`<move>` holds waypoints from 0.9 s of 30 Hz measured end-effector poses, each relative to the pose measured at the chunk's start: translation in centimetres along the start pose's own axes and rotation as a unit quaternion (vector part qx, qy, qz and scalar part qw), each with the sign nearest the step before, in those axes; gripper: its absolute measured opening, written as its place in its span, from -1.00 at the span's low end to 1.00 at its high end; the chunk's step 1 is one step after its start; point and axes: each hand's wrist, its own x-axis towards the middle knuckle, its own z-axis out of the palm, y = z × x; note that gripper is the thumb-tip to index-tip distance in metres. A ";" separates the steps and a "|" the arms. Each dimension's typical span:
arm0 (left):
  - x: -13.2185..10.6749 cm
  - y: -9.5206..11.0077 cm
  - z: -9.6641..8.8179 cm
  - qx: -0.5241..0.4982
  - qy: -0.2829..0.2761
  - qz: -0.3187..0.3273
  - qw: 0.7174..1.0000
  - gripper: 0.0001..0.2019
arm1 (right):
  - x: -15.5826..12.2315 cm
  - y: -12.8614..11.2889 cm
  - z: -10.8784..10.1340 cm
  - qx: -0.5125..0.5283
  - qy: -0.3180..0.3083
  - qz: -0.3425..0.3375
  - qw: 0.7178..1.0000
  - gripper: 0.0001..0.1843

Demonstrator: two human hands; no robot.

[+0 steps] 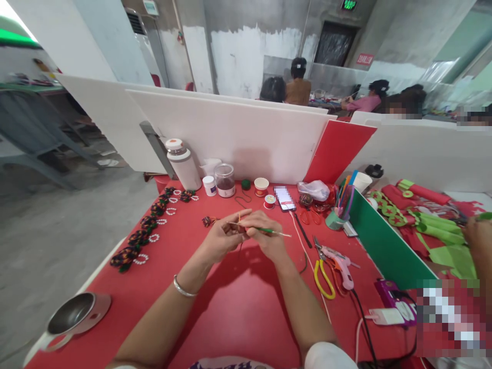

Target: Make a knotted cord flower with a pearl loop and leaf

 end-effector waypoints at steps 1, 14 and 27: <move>0.0 -0.1 0.2 0.010 0.015 0.018 1.000 -0.27 | 0.0 -0.2 0.3 -0.036 -0.002 -0.011 0.999 -0.86; -0.4 0.6 -0.1 -0.101 -0.036 -0.054 0.993 -0.17 | -0.1 -1.1 -0.4 -0.285 0.042 -0.218 0.932 -0.79; 0.0 1.2 -2.9 -0.096 -0.128 -0.134 0.978 -0.45 | 0.7 -2.9 -5.6 -0.127 -0.074 -0.056 0.988 -0.82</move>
